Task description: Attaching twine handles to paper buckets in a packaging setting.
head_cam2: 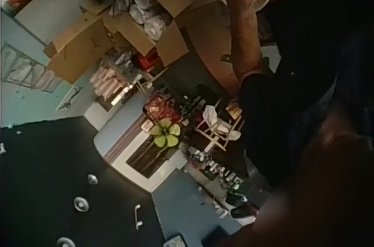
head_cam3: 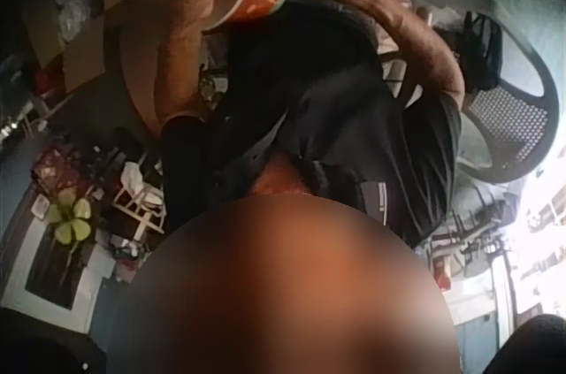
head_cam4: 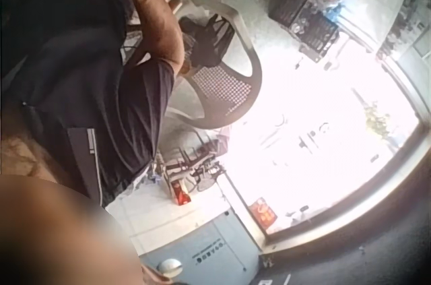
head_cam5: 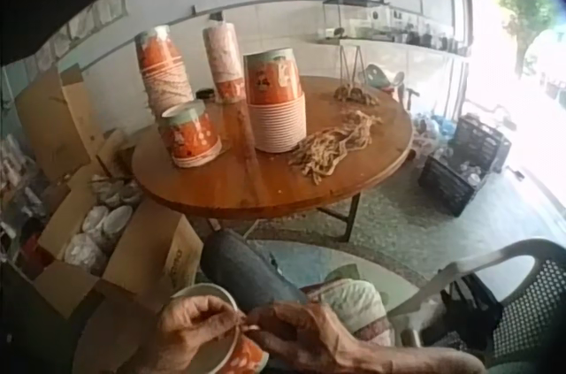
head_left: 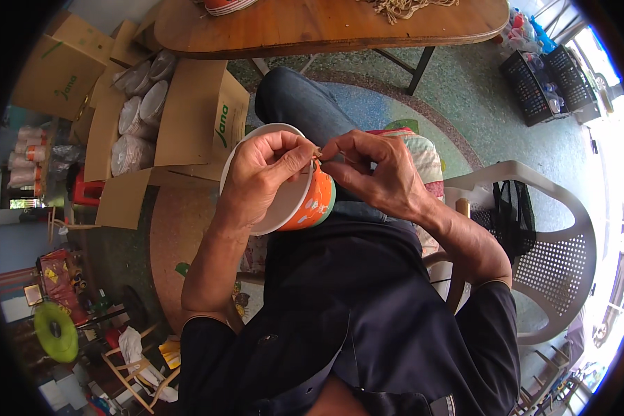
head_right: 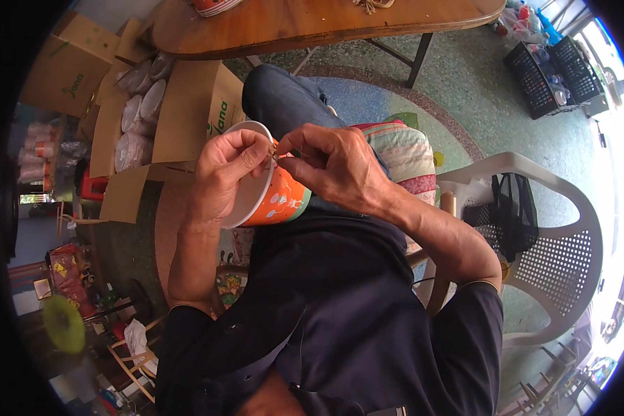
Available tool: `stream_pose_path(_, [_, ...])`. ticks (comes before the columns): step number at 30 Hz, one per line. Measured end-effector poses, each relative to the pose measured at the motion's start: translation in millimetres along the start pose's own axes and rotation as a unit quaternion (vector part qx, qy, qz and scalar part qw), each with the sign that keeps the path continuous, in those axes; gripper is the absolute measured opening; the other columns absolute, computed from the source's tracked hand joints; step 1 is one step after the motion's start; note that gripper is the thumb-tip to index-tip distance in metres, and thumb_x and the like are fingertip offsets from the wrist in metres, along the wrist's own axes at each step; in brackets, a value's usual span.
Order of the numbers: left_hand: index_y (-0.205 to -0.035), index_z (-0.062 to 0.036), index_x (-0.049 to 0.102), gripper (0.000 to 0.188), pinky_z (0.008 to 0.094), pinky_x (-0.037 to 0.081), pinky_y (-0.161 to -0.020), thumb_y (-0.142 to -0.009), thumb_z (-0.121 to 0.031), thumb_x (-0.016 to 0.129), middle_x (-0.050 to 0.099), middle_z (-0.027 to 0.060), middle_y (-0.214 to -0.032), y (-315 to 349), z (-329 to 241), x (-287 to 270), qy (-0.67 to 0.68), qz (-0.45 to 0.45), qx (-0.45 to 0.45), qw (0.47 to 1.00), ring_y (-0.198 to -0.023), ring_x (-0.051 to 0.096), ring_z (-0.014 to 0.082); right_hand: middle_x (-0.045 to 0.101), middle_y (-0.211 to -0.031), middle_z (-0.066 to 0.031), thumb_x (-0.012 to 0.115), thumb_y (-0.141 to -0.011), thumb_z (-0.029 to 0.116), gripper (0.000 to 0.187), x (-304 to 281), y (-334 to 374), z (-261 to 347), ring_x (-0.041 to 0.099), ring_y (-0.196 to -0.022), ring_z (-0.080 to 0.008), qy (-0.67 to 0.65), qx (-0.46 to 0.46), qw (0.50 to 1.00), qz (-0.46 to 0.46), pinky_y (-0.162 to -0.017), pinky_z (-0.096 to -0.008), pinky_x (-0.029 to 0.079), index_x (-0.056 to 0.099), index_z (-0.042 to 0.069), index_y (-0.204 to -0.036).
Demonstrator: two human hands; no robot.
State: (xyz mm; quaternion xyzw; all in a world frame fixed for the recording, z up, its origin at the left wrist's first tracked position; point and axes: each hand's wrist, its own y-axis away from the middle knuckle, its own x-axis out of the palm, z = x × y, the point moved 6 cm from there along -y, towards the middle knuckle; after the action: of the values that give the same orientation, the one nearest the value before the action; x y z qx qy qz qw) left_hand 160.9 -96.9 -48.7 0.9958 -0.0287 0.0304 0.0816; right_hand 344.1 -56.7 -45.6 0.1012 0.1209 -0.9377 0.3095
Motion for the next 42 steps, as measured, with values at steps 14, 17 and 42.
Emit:
stream_pose_path(14, [-0.1,0.0013,0.075,0.016,0.0225,0.052,-0.075,-0.1,-0.015,0.073,0.071,0.0022,-0.087,3.7,-13.0,10.1,-0.136,-0.039,0.069,0.988,-0.081,0.065,0.0068,0.067,-0.071,-0.0018,0.078,-0.093,0.016,0.019,-2.3,-2.0,-4.8,0.056,-0.065,-0.004,0.026,0.025,0.999,-0.013,-0.058,-0.0256,0.044,0.077,-0.002,-0.098])
stream_pose_path(17, [-0.105,0.0015,0.072,0.015,0.021,0.048,-0.071,-0.102,-0.013,0.069,0.065,-0.0009,-0.081,1.5,-11.1,3.5,-0.059,-0.027,0.065,0.996,-0.076,0.058,0.0048,0.065,-0.07,-0.0027,0.074,-0.093,0.016,0.018,-5.5,-3.9,-10.3,0.054,-0.064,-0.0047,-0.001,0.061,0.998,0.004,-0.058,-0.0269,0.044,0.077,-0.002,-0.096])
stream_pose_path(42, [-0.087,-0.0016,0.075,0.007,0.0313,0.058,-0.072,-0.084,-0.001,0.081,0.071,0.008,-0.094,14.1,-39.7,31.2,-0.381,-0.031,0.25,0.889,-0.084,0.072,0.0199,0.065,-0.07,-0.001,0.07,-0.101,0.022,0.022,-34.8,-3.3,12.9,0.054,-0.064,-0.007,0.124,-0.042,0.989,0.073,-0.06,-0.03,0.046,0.073,0.0,-0.102])
